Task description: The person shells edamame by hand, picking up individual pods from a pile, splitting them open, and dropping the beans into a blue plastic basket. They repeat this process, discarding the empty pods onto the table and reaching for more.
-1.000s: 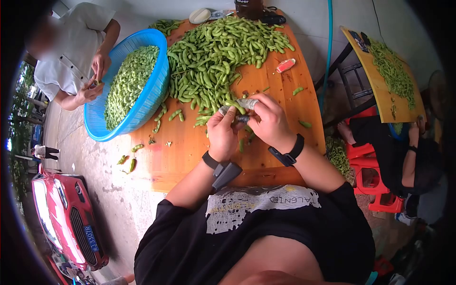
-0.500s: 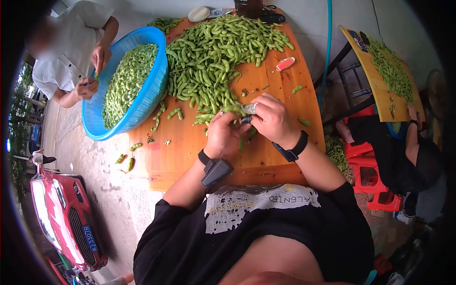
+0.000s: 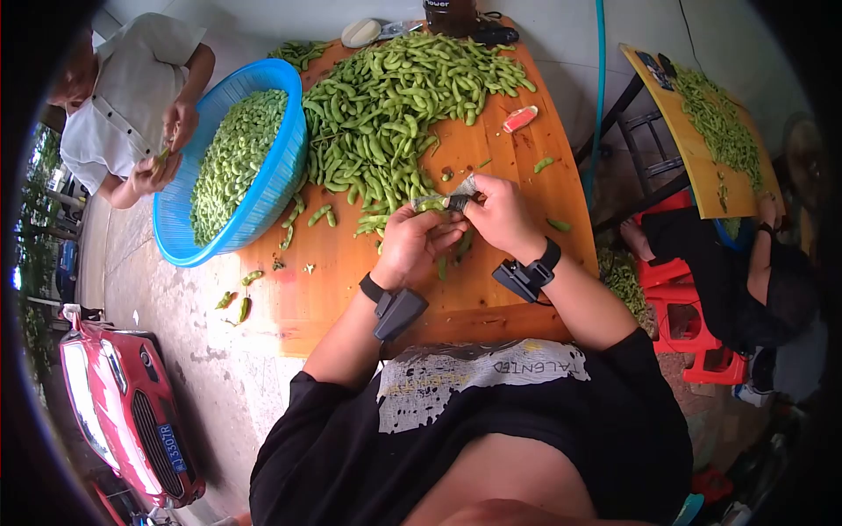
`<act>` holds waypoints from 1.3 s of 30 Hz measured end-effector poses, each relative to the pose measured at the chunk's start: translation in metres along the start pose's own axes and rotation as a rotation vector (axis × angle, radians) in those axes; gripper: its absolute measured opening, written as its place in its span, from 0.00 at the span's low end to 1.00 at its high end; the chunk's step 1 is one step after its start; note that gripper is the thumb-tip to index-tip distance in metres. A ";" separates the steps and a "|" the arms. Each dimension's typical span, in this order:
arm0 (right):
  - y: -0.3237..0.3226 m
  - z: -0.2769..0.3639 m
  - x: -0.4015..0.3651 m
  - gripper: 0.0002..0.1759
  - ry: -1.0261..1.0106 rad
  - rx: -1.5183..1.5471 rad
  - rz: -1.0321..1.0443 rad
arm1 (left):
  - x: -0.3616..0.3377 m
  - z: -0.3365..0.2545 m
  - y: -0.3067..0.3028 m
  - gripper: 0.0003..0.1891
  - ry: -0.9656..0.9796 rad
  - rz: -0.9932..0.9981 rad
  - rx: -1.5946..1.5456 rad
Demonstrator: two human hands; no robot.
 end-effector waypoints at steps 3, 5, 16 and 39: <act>-0.007 -0.001 0.003 0.03 -0.007 -0.069 0.121 | -0.002 -0.011 0.000 0.08 -0.088 0.026 0.089; -0.015 0.009 0.001 0.02 -0.071 -0.138 0.177 | 0.000 -0.014 -0.005 0.08 -0.148 0.036 0.149; -0.018 0.033 -0.002 0.05 -0.090 -0.248 0.271 | -0.005 -0.007 -0.003 0.04 -0.156 0.002 0.135; 0.022 0.033 0.027 0.06 -0.257 -0.637 0.220 | 0.005 -0.049 -0.028 0.05 0.262 -0.086 -0.007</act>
Point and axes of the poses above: each hand's wrist, its own x-axis towards the middle knuckle, its own y-axis out of the palm, z = x × y, the point moved 4 cm from there along x, towards the middle knuckle, and after that the axes turned 14 degrees about -x, right-handed, at the moved point
